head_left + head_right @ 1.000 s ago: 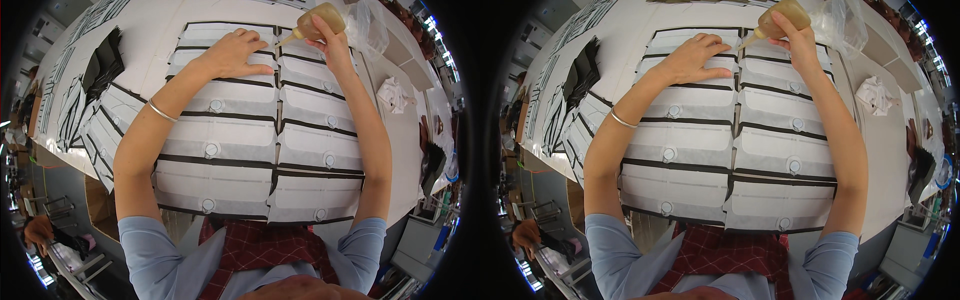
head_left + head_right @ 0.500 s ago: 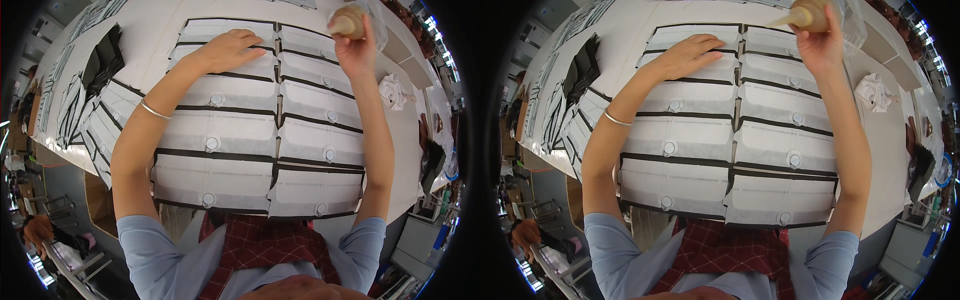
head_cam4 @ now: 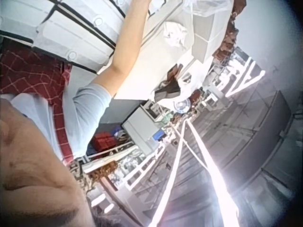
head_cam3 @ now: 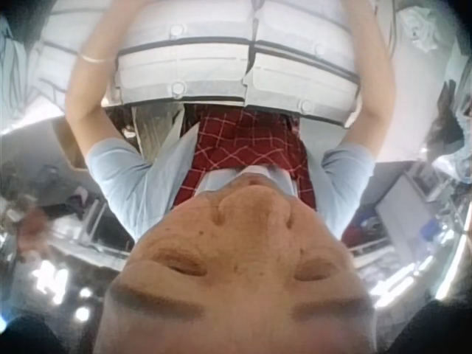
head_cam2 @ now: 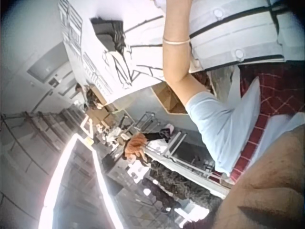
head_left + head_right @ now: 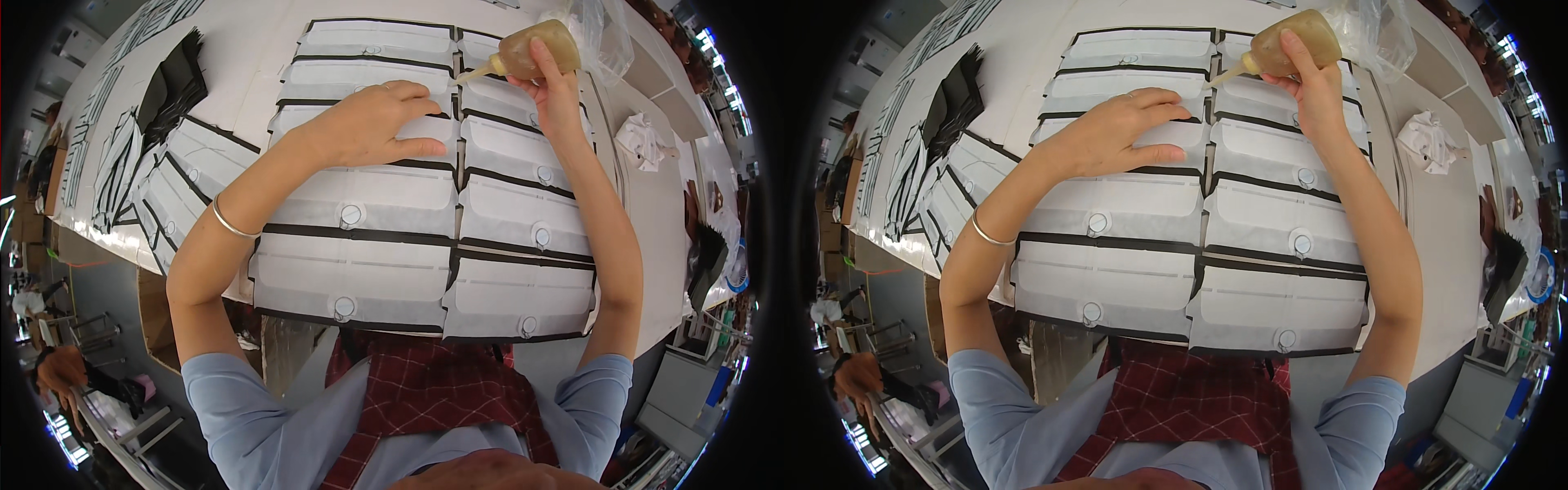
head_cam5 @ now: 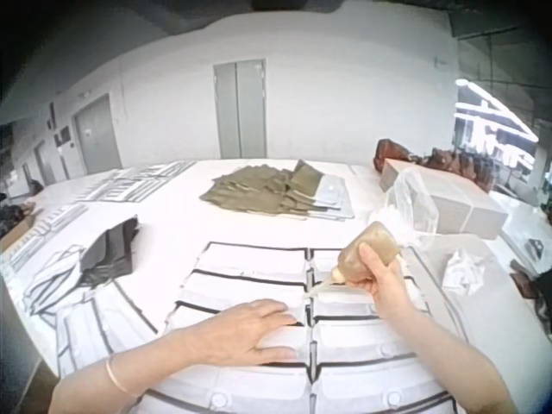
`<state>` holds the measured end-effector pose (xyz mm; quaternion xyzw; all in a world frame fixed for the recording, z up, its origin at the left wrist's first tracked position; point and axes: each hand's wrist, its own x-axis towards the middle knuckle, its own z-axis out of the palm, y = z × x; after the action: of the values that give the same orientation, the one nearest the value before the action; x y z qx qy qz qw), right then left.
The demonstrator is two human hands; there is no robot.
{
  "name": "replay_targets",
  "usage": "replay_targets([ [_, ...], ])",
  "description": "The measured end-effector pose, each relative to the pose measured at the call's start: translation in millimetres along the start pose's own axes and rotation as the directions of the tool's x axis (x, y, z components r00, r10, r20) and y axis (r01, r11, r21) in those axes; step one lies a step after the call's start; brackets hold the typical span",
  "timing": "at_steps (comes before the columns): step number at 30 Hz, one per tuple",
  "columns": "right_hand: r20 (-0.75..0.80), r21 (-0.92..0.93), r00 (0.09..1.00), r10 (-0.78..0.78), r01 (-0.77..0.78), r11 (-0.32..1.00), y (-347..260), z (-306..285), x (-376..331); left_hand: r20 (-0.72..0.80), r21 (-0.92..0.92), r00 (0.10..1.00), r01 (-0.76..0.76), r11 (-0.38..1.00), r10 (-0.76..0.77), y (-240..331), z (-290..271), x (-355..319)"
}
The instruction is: The person applies a viscous substance from a squeeze bottle onto the circular tabs of multiple white face masks laid out on a table. After applying the substance, the person uses a white tissue to wipe the tabs and the surrounding areas of the masks.
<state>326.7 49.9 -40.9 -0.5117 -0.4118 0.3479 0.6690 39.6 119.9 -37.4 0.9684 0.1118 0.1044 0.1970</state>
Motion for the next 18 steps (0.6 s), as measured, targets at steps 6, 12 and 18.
replay_targets([
  [6,-0.006,-0.012,1.000,-0.018,0.018,1.000,5.8,1.5,-2.1,0.007,0.003,1.000,0.011,1.000,-0.011,1.2,1.1,-1.6],
  [12,0.034,-0.056,0.999,0.024,-0.022,0.998,1.3,1.4,-9.9,0.002,-0.004,1.000,0.004,1.000,-0.004,2.3,0.5,-2.6],
  [18,0.068,-0.080,0.997,0.038,-0.033,0.996,-2.2,1.4,-16.4,-0.003,0.000,1.000,0.007,1.000,-0.007,0.2,2.9,-2.8],
])
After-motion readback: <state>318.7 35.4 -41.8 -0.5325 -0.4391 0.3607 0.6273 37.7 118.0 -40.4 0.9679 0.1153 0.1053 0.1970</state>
